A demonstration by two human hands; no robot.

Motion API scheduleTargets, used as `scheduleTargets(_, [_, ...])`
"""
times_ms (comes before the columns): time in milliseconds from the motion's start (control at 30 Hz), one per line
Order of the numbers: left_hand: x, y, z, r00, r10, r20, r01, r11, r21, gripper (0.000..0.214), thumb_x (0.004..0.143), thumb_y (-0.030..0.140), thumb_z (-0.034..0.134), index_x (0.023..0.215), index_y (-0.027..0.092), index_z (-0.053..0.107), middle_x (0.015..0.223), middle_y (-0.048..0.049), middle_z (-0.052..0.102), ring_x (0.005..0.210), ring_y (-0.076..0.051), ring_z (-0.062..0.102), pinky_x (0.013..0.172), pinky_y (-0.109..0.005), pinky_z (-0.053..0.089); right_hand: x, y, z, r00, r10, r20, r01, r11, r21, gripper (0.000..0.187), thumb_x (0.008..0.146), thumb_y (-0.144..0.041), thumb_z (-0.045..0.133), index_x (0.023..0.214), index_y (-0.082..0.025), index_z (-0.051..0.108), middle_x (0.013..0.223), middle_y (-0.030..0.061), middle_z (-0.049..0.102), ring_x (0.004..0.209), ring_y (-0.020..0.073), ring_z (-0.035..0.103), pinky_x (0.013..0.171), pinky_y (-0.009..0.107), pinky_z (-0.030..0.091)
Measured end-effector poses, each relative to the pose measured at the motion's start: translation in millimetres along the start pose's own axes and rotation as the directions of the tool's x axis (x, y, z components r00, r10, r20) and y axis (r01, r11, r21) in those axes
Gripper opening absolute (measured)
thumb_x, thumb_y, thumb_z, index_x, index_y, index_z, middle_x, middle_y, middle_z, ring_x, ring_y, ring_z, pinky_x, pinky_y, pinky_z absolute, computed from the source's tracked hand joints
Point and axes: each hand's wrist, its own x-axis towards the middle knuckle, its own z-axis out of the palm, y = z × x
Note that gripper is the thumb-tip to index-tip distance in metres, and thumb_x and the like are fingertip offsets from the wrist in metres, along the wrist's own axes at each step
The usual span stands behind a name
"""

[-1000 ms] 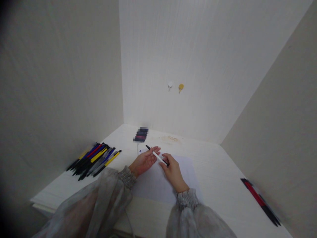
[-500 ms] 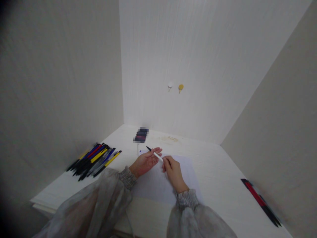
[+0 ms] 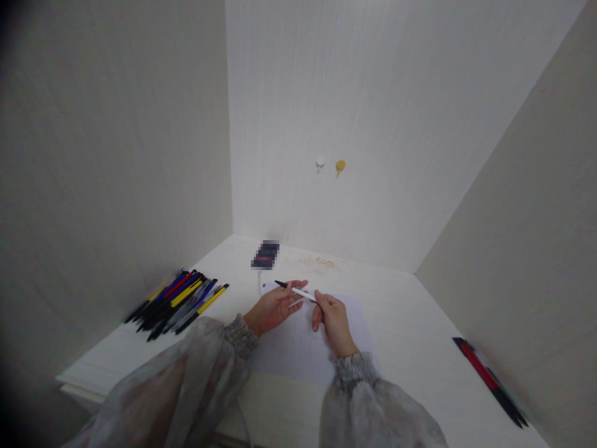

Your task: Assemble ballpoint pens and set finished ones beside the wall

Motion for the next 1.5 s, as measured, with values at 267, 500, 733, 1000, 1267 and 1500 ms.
scheduleTargets(267, [3.2, 4.3, -2.0, 0.998, 0.053, -0.035, -0.054, 0.998, -0.040, 0.028, 0.079, 0.039, 0.045, 0.094, 0.018, 0.056, 0.110, -0.0058, 0.052, 0.082, -0.010, 0.052, 0.076, -0.024, 0.040, 3.6, 0.2, -0.5, 0.989, -0.076, -0.128, 0.089, 0.992, 0.095, 0.029, 0.063, -0.037, 0.064, 0.079, -0.015, 0.057, 0.061, 0.0019, 0.062, 0.048, 0.0125, 0.056, 0.053, 0.027, 0.046])
scheduleTargets(500, [0.9, 0.7, 0.4, 0.999, 0.042, -0.011, -0.041, 0.995, 0.096, 0.029, 0.078, 0.038, 0.045, 0.095, 0.017, 0.058, 0.090, -0.0070, 0.058, 0.086, -0.013, 0.052, 0.076, -0.023, 0.038, 4.3, 4.1, -6.4, 0.978, -0.085, -0.189, 0.090, 0.996, 0.017, 0.028, 0.068, -0.042, 0.058, 0.057, -0.016, 0.053, 0.042, -0.0026, 0.052, 0.034, 0.0086, 0.044, 0.038, 0.022, 0.034])
scheduleTargets(733, [-3.4, 1.0, 6.0, 0.999, 0.033, 0.028, -0.037, 0.987, 0.154, 0.032, 0.079, 0.038, 0.044, 0.100, 0.017, 0.056, 0.093, -0.0097, 0.059, 0.093, -0.015, 0.052, 0.079, -0.025, 0.038, 5.2, 5.7, -0.6, 0.975, -0.062, -0.215, 0.105, 0.975, 0.195, 0.019, 0.067, -0.035, 0.060, 0.064, -0.018, 0.053, 0.052, -0.0030, 0.054, 0.045, 0.0100, 0.050, 0.048, 0.024, 0.043])
scheduleTargets(1000, [3.4, -2.2, -8.3, 0.978, -0.037, -0.207, 0.057, 0.994, 0.092, 0.030, 0.065, 0.021, 0.064, 0.093, 0.015, 0.054, 0.095, -0.0077, 0.058, 0.079, -0.012, 0.055, 0.076, -0.026, 0.039, 24.6, -1.7, -40.5, 0.957, -0.076, -0.279, 0.223, 0.809, 0.544, 0.016, 0.062, -0.027, 0.063, 0.067, -0.020, 0.050, 0.068, -0.0013, 0.059, 0.066, 0.0120, 0.057, 0.063, 0.029, 0.048])
scheduleTargets(1267, [15.0, 8.3, -29.0, 0.888, 0.261, -0.379, 0.061, 0.751, 0.658, 0.018, 0.069, 0.021, 0.055, 0.085, 0.013, 0.054, 0.079, -0.0051, 0.058, 0.066, -0.011, 0.052, 0.065, -0.025, 0.039, 24.9, -3.4, -92.6, 0.966, 0.000, -0.257, 0.189, 0.676, 0.712, 0.026, 0.070, -0.039, 0.043, 0.059, -0.017, 0.050, 0.045, -0.0065, 0.037, 0.028, 0.0031, 0.026, 0.027, 0.017, 0.020])
scheduleTargets(1500, [9.0, 7.4, -44.5, 0.928, 0.372, -0.026, 0.112, -0.210, 0.971, 0.022, 0.071, 0.023, 0.050, 0.090, 0.014, 0.056, 0.090, -0.0073, 0.056, 0.085, -0.016, 0.051, 0.078, -0.026, 0.037, 27.1, 6.1, -104.3, 0.942, 0.004, -0.336, 0.265, 0.608, 0.749, 0.024, 0.067, -0.034, 0.037, 0.063, -0.016, 0.052, 0.045, -0.0051, 0.038, 0.029, 0.0037, 0.027, 0.028, 0.017, 0.022])
